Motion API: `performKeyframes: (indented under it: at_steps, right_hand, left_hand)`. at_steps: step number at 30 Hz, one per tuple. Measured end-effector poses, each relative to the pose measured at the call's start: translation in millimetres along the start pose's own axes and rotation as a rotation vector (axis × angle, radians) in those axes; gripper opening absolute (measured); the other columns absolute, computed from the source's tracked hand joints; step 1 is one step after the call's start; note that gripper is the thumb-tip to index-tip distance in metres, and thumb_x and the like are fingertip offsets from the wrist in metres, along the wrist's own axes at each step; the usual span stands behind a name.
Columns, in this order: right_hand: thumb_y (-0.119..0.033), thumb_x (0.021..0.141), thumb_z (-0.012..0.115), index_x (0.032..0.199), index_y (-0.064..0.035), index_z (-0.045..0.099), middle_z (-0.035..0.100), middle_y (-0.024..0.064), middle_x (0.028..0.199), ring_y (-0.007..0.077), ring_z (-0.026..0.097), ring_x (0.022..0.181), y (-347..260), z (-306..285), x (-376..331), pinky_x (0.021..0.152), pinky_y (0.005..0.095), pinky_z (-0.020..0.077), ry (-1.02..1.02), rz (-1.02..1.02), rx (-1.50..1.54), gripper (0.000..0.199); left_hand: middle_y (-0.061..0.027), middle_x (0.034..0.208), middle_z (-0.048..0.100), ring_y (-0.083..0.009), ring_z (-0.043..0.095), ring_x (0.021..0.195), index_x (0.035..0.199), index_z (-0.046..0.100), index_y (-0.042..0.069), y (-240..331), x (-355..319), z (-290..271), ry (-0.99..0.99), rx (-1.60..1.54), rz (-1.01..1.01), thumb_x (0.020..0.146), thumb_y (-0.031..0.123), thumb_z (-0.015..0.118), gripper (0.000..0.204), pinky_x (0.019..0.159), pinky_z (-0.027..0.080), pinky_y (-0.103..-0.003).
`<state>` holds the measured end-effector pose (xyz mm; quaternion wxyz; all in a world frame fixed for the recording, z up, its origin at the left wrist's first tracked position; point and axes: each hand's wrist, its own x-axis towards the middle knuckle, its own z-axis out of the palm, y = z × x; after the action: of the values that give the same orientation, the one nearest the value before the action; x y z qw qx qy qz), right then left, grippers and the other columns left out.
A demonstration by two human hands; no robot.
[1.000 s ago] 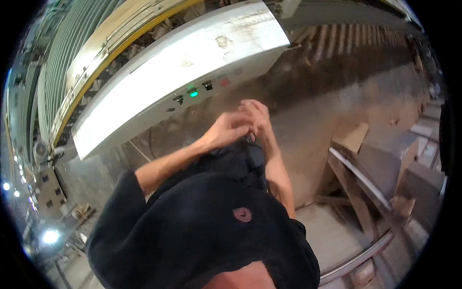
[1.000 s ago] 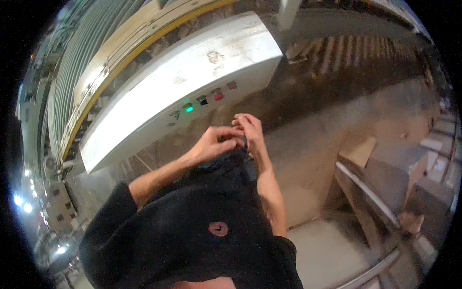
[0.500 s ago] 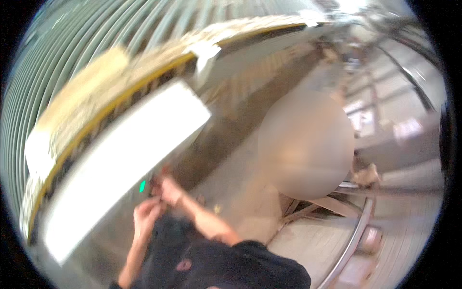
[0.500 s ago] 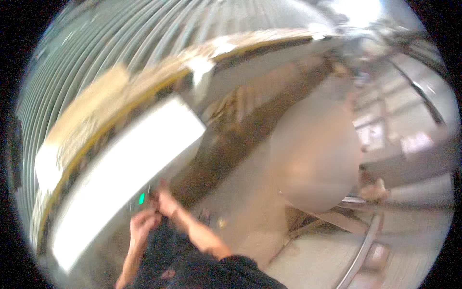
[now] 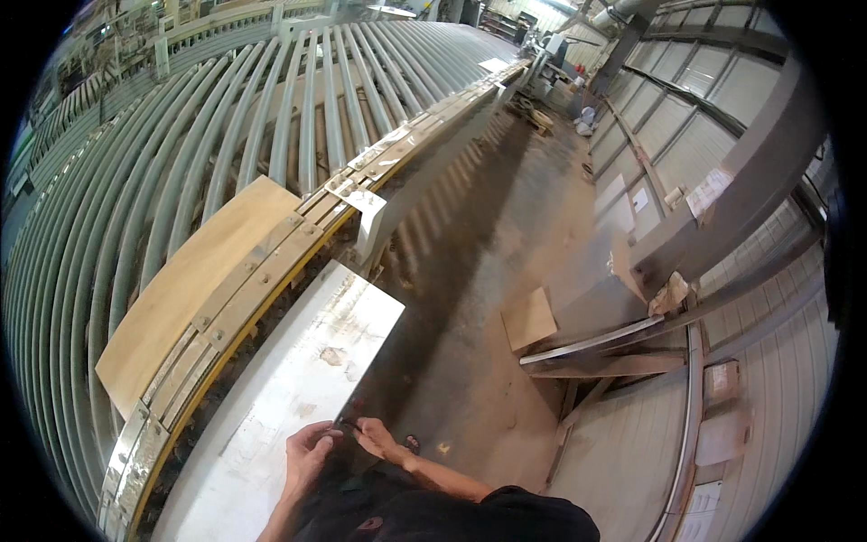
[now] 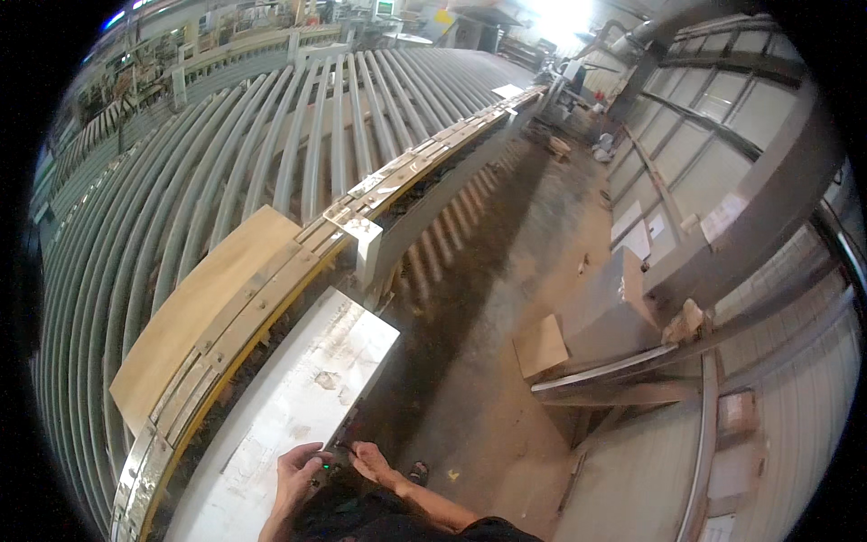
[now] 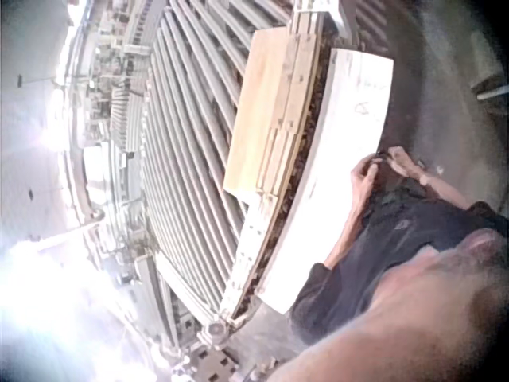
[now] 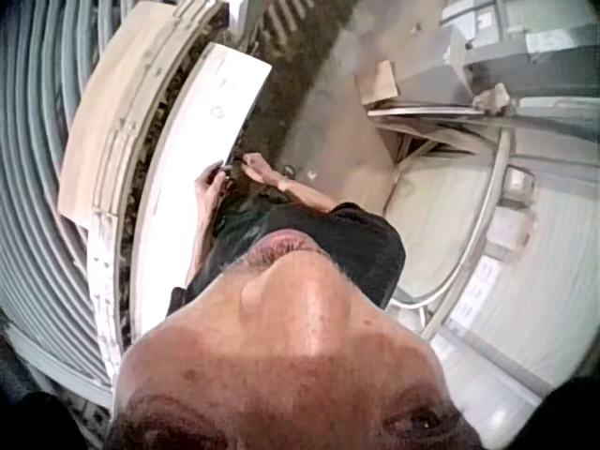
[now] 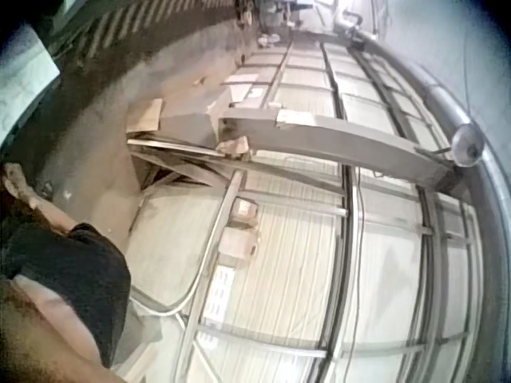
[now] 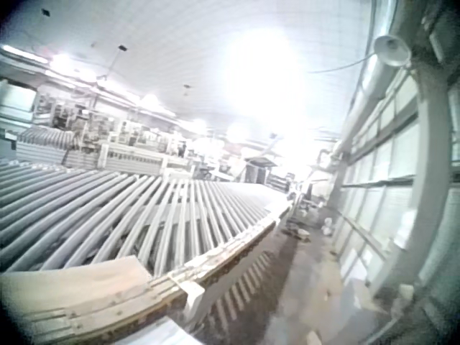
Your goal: The person picks up a wooden board and feeds it into an edge-banding machine, then monitors the board as it moves along the conveyor rollers.
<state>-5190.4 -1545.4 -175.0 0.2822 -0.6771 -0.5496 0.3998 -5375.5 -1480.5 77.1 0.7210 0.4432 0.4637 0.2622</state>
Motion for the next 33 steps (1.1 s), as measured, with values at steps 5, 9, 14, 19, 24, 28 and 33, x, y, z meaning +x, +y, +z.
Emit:
performKeyframes:
  at_steps: [5, 9, 14, 19, 24, 28, 33]
  right_hand:
    - [-0.014, 0.089, 0.055, 0.092, 0.0071, 0.064, 0.065, 0.0166, 0.075, 0.0163, 0.059, 0.076, -73, -25, -7, 0.07, 0.036, 0.0469, 0.033, 0.243, 0.166, 0.024]
    - [-0.025, 0.097, 0.049, 0.104, 0.0081, 0.063, 0.068, 0.0197, 0.095, 0.0243, 0.06, 0.086, -54, -4, -6, 0.078, 0.0385, 0.0448, 0.072, 0.314, 0.432, 0.037]
    - [-0.027, 0.098, 0.047, 0.117, -0.0004, 0.059, 0.064, 0.0111, 0.111, 0.0206, 0.057, 0.097, 44, 40, 6, 0.082, 0.0357, 0.0456, 0.067, 0.513, 0.883, 0.035]
    - [-0.054, 0.091, 0.055, 0.146, -0.0072, 0.027, 0.033, 0.0071, 0.145, 0.0195, 0.04, 0.125, 46, 45, -7, 0.102, 0.0428, 0.0392, -0.231, 0.313, 1.339, 0.077]
    - [-0.045, 0.09, 0.06, 0.129, -0.0102, 0.051, 0.054, 0.0, 0.123, 0.0129, 0.051, 0.107, -16, 15, -12, 0.083, 0.0323, 0.0449, -0.191, 0.366, 1.317, 0.053]
    - [-0.035, 0.093, 0.062, 0.117, -0.0109, 0.061, 0.063, -0.0014, 0.107, 0.0105, 0.057, 0.093, -41, -3, -10, 0.069, 0.0275, 0.0468, -0.091, 0.466, 1.14, 0.034]
    - [-0.033, 0.094, 0.06, 0.118, -0.0098, 0.062, 0.065, -0.0004, 0.105, 0.0122, 0.059, 0.091, -45, -5, -7, 0.071, 0.0291, 0.0483, -0.038, 0.426, 0.984, 0.033]
  left_hand:
    - [-0.0181, 0.102, 0.069, -0.0203, 0.066, 0.09, 0.118, 0.057, -0.01, -3, 6, -15, -0.083, 0.025, 0.043, 0.085, 0.009, 0.062, 0.037, 0.082, 0.052, -0.031]
    - [-0.015, 0.099, 0.07, -0.0172, 0.065, 0.088, 0.117, 0.058, -0.009, 2, 4, -19, -0.071, 0.009, 0.016, 0.085, 0.003, 0.058, 0.034, 0.08, 0.052, -0.028]
    - [-0.0156, 0.1, 0.07, -0.0174, 0.065, 0.087, 0.117, 0.058, -0.01, 7, 3, -20, -0.108, 0.058, 0.043, 0.085, 0.005, 0.058, 0.035, 0.078, 0.052, -0.027]
    - [-0.0173, 0.099, 0.07, -0.0197, 0.066, 0.089, 0.116, 0.058, -0.01, 1, -4, -38, -0.034, 0.021, 0.062, 0.085, 0.004, 0.057, 0.034, 0.08, 0.052, -0.03]
    - [-0.0196, 0.097, 0.069, -0.0232, 0.067, 0.09, 0.115, 0.059, -0.009, -2, -7, -48, -0.001, 0.029, 0.107, 0.082, 0.003, 0.059, 0.034, 0.079, 0.053, -0.033]
    - [-0.0191, 0.098, 0.069, -0.0227, 0.067, 0.092, 0.115, 0.059, -0.01, 3, -12, -46, 0.001, 0.028, 0.074, 0.083, 0.001, 0.057, 0.034, 0.081, 0.052, -0.032]
    - [-0.0211, 0.095, 0.069, -0.0243, 0.067, 0.087, 0.114, 0.059, -0.011, -1, -5, -40, 0.0, 0.045, 0.103, 0.081, 0.009, 0.061, 0.038, 0.077, 0.053, -0.033]
